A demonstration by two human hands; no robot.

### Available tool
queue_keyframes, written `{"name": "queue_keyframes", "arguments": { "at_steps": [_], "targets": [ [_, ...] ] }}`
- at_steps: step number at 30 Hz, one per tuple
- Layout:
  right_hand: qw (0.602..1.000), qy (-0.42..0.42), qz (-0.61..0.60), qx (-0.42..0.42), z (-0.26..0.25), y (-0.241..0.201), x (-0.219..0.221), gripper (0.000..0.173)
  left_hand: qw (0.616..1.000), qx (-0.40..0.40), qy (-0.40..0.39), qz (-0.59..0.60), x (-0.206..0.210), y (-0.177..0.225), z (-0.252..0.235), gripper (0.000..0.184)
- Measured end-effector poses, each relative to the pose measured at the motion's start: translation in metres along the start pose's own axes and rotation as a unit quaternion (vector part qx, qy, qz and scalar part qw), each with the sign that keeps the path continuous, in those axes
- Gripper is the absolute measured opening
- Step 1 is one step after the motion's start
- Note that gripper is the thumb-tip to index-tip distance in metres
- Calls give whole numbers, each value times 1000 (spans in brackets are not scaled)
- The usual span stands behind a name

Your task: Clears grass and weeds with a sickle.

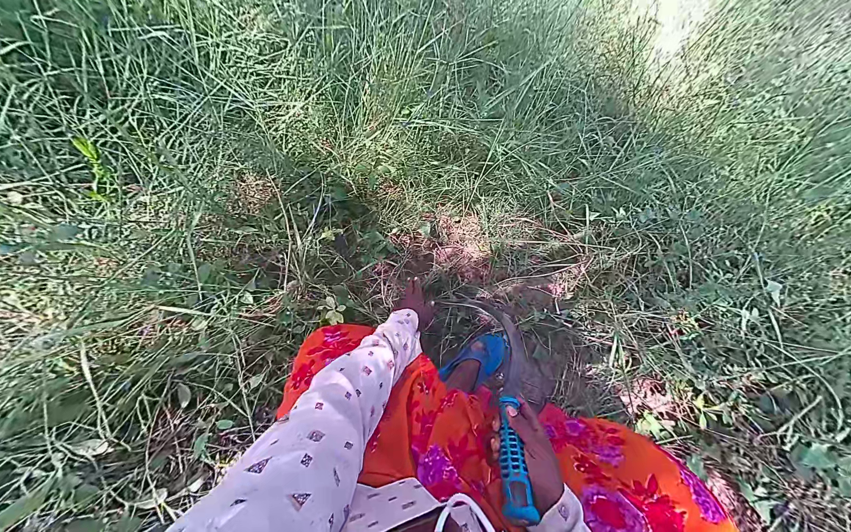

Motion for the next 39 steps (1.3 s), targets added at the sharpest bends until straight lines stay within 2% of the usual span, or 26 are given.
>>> {"name": "queue_keyframes", "arguments": {
  "at_steps": [2,4,6,9,12,15,18,20,23,25,28,30,32,33,34,36,37,39],
  "targets": [
    [1000,17,-10,-13,-1,-4,-3,23,999,-37,-30,11,-4,-10,-2,80],
    [999,24,-20,-22,-4,-6,-4,22,998,-33,-62,5,-14,-11,-1,61],
    [999,23,-25,-25,-8,-5,-5,21,998,-33,-46,8,-23,-12,-4,50],
    [999,22,-16,-30,-18,-1,1,22,998,-51,-23,23,-29,-18,-9,49],
    [998,37,14,-47,-46,-3,22,20,999,-35,-24,26,-27,-17,-15,48],
    [995,15,95,-38,-87,0,51,34,999,-18,-21,25,-28,-13,-14,46],
    [974,-14,225,-21,-124,12,70,44,999,-21,-21,29,-31,-13,-9,46],
    [947,-17,320,4,-139,24,71,45,999,-23,-25,37,-34,-15,-8,45],
    [927,-3,374,33,-140,30,60,48,997,-41,-17,59,-40,-22,-8,45],
    [934,18,353,49,-114,14,58,46,992,-63,21,112,-53,-27,-4,47],
    [969,6,240,52,-71,4,55,32,965,-106,102,217,-80,-52,0,48],
    [983,-10,179,34,-62,7,48,27,925,-120,174,316,-89,-76,-4,45],
    [992,8,120,34,-63,14,45,23,869,-133,259,401,-90,-94,-4,43],
    [995,23,91,38,-66,15,45,21,846,-148,295,418,-90,-98,-1,48],
    [996,38,65,39,-70,15,45,20,834,-165,321,417,-91,-98,3,60],
    [996,74,24,32,-73,12,45,17,840,-173,357,371,-94,-86,14,81],
    [996,90,5,26,-72,10,44,16,858,-144,369,327,-93,-74,18,84],
    [993,116,-20,5,-71,9,40,16,903,-23,364,226,-86,-46,22,73]
  ]
}}
Point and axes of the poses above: each hand's wrist, its own z-axis away from the middle knuckle, its own x-axis out of the palm, y = z × x, the point moved 5 cm from there along -z, towards the middle knuckle, and after that the axes turned 1 degree about -x, right-handed, at the moved point
